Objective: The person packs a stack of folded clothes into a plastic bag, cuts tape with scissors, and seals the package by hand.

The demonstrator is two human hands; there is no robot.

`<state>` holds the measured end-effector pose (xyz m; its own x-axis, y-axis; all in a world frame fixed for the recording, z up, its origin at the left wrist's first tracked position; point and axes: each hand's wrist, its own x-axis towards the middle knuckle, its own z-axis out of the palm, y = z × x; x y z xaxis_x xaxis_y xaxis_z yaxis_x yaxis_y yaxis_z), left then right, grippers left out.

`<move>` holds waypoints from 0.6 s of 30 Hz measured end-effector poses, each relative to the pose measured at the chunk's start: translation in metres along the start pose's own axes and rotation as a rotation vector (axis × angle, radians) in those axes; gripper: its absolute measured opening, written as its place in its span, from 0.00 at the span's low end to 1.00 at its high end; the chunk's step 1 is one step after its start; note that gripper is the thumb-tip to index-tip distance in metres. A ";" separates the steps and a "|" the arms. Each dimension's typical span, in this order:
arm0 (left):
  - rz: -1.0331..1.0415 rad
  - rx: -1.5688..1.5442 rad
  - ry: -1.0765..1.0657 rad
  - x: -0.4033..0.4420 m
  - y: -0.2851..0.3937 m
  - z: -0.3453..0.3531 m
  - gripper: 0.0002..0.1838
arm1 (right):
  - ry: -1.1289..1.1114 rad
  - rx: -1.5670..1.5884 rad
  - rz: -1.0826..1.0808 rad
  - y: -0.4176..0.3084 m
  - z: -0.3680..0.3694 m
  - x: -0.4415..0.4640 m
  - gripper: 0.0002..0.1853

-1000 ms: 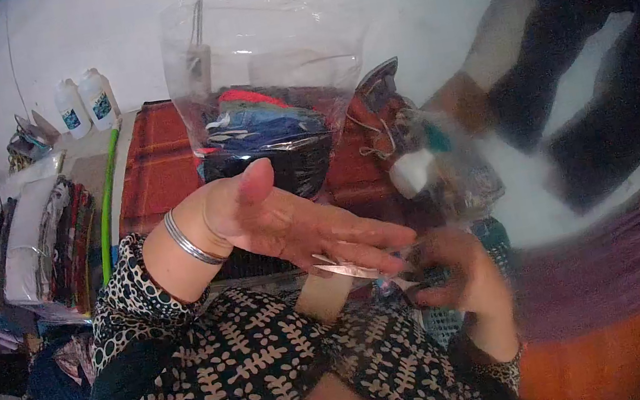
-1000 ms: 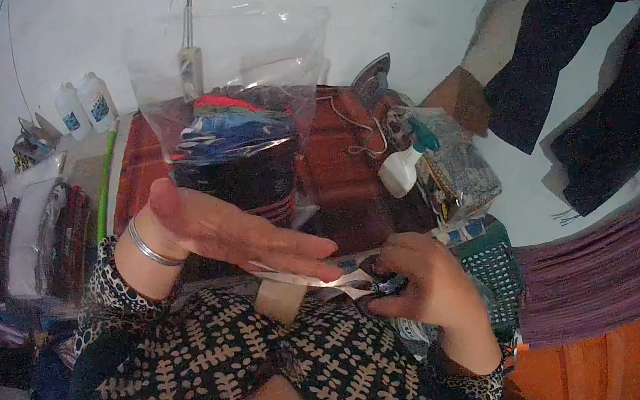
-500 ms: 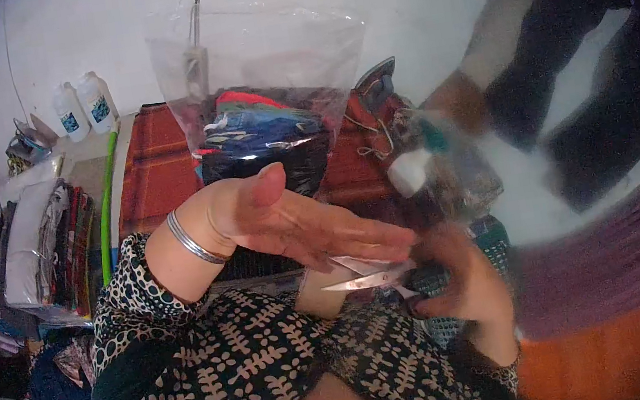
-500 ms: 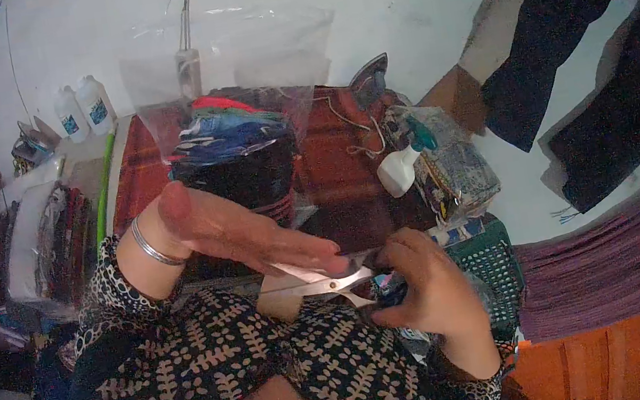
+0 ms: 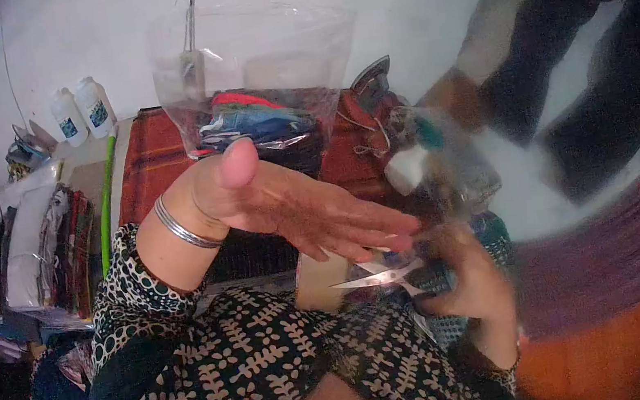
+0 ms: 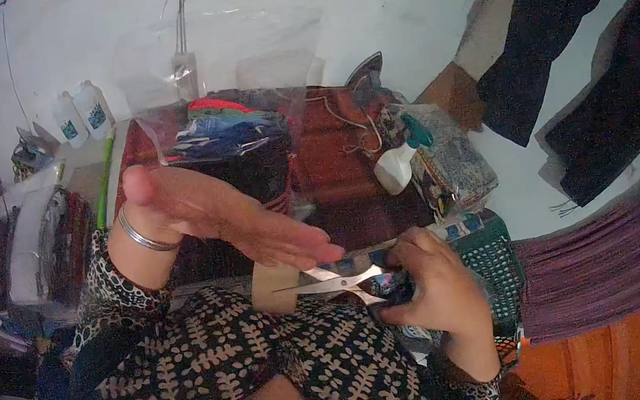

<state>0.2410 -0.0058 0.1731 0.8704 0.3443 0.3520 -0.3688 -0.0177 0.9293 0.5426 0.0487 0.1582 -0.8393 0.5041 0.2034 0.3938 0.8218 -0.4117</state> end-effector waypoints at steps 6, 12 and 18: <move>0.053 0.037 -0.112 0.007 0.000 0.003 0.71 | 0.016 0.071 -0.120 -0.002 0.003 0.014 0.28; 0.226 -0.002 -0.240 0.007 -0.005 -0.003 0.80 | 0.030 0.047 -0.186 0.005 0.004 0.015 0.26; 0.188 0.001 -0.235 0.007 -0.006 -0.003 0.80 | 0.023 0.094 -0.220 -0.004 0.001 0.023 0.24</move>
<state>0.2479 -0.0005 0.1696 0.8385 0.1080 0.5341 -0.5306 -0.0613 0.8454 0.5212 0.0565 0.1632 -0.8919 0.3223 0.3171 0.1647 0.8848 -0.4360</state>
